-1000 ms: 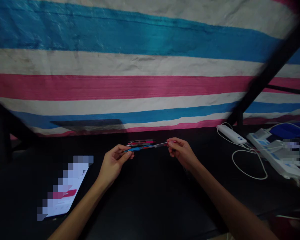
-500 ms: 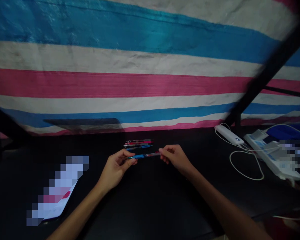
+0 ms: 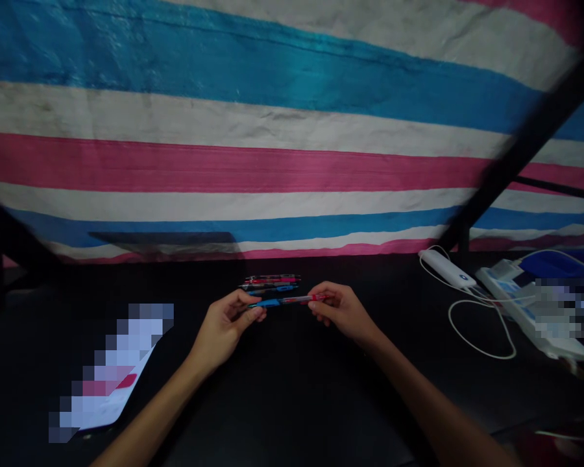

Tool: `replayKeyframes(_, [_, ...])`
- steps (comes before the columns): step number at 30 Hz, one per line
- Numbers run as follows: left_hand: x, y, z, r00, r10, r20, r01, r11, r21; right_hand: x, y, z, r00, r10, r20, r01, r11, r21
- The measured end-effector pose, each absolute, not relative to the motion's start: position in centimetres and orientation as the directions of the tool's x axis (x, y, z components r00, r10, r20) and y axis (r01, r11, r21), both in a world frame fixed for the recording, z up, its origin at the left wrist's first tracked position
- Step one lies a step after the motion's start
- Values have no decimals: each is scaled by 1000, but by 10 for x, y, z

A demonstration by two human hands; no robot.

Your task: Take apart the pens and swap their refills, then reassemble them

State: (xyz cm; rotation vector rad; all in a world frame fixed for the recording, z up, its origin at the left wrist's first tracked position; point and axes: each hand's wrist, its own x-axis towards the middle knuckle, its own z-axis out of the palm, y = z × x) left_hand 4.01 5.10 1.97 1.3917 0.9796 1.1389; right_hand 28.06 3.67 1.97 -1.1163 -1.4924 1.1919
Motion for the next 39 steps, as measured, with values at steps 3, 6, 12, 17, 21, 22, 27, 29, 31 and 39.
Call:
replayKeyframes(3, [40,51,19,215,969,125,-14,-125,992,279,39,16,-177,984,36,181,68,-981])
replayKeyframes(6, [40,51,18,217,968,124,-17,-124,992,279,39,16,-141,988,65,193,92,-977])
replayKeyframes(12, [40,52,19,220,967,130,-42,-124,991,280,35,24,-137,971,197,83,209,-974])
replayKeyframes(17, [39,52,17,229,964,132,-27,-129,991,278,36,21,-152,978,140,133,161,-978])
replayKeyframes(21, [40,51,19,234,962,140,-45,-134,990,278,37,21,-130,983,131,176,153,-972])
replayKeyframes(22, [40,52,19,231,963,141,-49,-133,990,278,37,21,-121,982,147,166,167,-972])
replayKeyframes(27, [38,52,18,234,965,121,-45,-114,992,280,37,21,-164,972,169,224,204,-953])
replayKeyframes(29, [38,53,16,246,963,112,-50,-103,993,280,37,18,-171,980,100,261,143,-955])
replayKeyframes(31, [38,53,15,254,961,108,-50,-99,994,279,37,16,-163,983,86,236,124,-964])
replayKeyframes(39, [39,52,16,255,961,109,-49,-100,994,278,34,18,-226,965,134,326,205,-923])
